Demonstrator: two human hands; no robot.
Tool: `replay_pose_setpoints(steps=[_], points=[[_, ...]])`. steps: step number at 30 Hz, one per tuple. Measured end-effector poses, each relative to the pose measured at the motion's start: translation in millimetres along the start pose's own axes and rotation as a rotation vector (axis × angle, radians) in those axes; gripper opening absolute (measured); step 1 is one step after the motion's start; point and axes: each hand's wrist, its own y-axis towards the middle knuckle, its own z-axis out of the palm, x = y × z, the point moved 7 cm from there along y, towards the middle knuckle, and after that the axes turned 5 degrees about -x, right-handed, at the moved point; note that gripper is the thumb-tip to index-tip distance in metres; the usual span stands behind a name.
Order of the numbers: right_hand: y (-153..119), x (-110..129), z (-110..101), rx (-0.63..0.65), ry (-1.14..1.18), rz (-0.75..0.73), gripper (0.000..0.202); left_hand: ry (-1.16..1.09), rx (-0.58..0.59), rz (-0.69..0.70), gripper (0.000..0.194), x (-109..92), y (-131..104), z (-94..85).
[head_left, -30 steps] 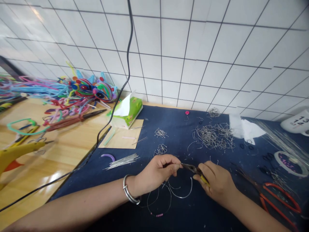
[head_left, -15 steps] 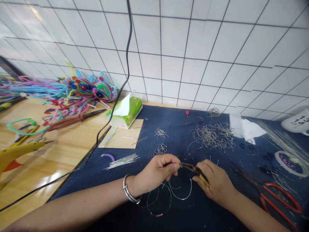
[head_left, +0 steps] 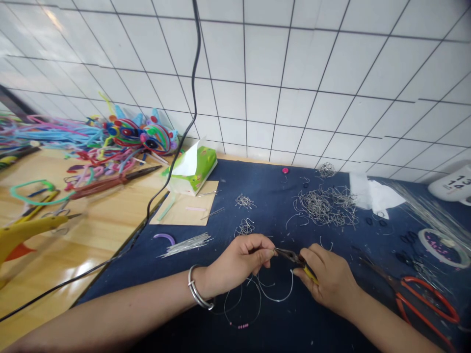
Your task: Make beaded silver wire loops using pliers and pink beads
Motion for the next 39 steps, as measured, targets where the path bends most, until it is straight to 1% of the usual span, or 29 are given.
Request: replay_pose_setpoints(steps=[5,8,12,16,23,26,39], points=[[-1.3,1.8,-1.7,-0.014,-0.028,-0.023,0.024,-0.015,0.004,-0.015,0.02,2.0,-1.2,1.4],[-2.2,0.5,-0.8,-0.012,-0.016,-0.008,0.025,-0.029,0.003,-0.014,0.021,2.2,-0.9,1.4],[-0.5,-2.6,2.7,0.047,0.101,0.053,0.03,-0.021,-0.009,0.005,0.02,0.4,0.3,-0.4],[0.9,-3.3,5.2,0.11,0.199,0.08,0.029,0.008,-0.011,0.024,0.019,-1.1,1.0,-1.4],[0.5,-3.9,5.2,0.123,0.212,0.08,0.028,-0.006,0.001,-0.004,0.02,1.4,1.0,-0.9],[0.5,-3.0,4.5,0.109,0.209,0.072,0.027,-0.013,0.015,-0.017,0.02,2.5,1.1,-0.5],[-0.7,1.4,4.3,0.082,0.18,0.017,0.025,0.015,0.038,0.033,0.018,-2.2,1.1,0.7]])
